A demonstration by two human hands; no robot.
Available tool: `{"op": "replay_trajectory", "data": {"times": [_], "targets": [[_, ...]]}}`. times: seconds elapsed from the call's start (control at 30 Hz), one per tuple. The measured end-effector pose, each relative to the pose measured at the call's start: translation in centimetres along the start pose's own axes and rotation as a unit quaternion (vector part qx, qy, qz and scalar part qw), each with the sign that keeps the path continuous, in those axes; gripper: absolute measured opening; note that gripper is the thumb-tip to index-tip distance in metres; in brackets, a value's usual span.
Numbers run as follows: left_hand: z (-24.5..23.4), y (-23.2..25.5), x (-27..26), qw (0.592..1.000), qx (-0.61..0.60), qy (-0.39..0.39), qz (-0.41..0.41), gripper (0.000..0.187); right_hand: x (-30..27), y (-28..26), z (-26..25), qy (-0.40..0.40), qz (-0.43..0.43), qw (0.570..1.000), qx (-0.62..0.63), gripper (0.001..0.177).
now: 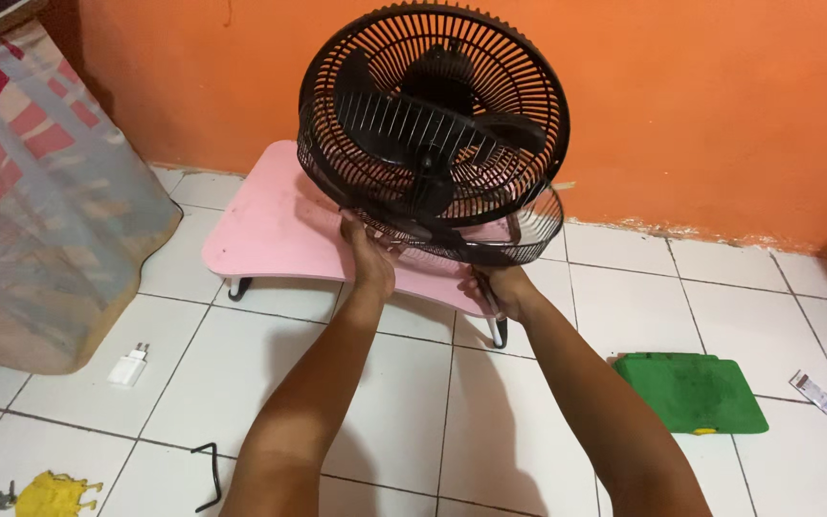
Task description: The person unplugs a fan and disassembles it on a pink stool. They remove the front grille, use a screwdriver and wrench to detach the fan blade, and then remove the motor housing from the stand.
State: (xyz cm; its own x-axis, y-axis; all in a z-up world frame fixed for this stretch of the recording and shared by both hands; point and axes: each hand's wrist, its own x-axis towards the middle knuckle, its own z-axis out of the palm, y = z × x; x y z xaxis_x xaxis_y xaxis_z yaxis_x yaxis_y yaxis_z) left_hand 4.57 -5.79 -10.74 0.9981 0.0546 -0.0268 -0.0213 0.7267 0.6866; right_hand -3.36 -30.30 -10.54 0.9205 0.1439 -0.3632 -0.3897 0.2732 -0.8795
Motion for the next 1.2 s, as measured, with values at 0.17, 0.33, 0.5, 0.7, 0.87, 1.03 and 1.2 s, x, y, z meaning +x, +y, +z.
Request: {"op": "replay_trajectory", "data": {"times": [0.17, 0.33, 0.5, 0.7, 0.87, 1.03, 1.2], "targets": [[0.8, 0.1, -0.7, 0.999, -0.022, 0.026, -0.023, 0.085, -1.5, 0.2, -0.2, -0.118, 0.053, 0.969, 0.212, 0.036], [1.4, 0.1, -2.6, 0.996, -0.063, -0.049, -0.045, 0.078, -5.9, -2.8, 2.5, 0.02, 0.055, 0.979, 0.196, 0.051], [0.0, -0.5, -3.5, 0.99, -0.082, -0.1, -0.06, 0.073, -8.8, -3.8, 3.3, 0.102, 0.063, 0.99, 0.078, 0.047], [-2.6, 2.7, -4.4, 0.981, -0.089, -0.16, -0.07, 0.068, -8.0, -1.8, -2.7, 0.055, 0.016, 0.994, -0.093, 0.012], [-1.7, 5.4, -5.5, 0.936, 0.019, -0.245, -0.252, 0.073, -11.9, -2.8, -10.4, 0.113, -0.002, 0.989, -0.098, 0.02], [2.5, 3.0, -7.1, 0.877, 0.113, -0.345, -0.314, 0.084, -20.3, -2.1, -18.9, 0.205, -0.005, 0.976, -0.067, 0.024], [9.1, -3.8, -10.3, 0.837, 0.21, -0.352, -0.363, 0.086, -25.3, 1.5, -26.5, 0.377, 0.02, 0.925, 0.036, 0.016]]}}
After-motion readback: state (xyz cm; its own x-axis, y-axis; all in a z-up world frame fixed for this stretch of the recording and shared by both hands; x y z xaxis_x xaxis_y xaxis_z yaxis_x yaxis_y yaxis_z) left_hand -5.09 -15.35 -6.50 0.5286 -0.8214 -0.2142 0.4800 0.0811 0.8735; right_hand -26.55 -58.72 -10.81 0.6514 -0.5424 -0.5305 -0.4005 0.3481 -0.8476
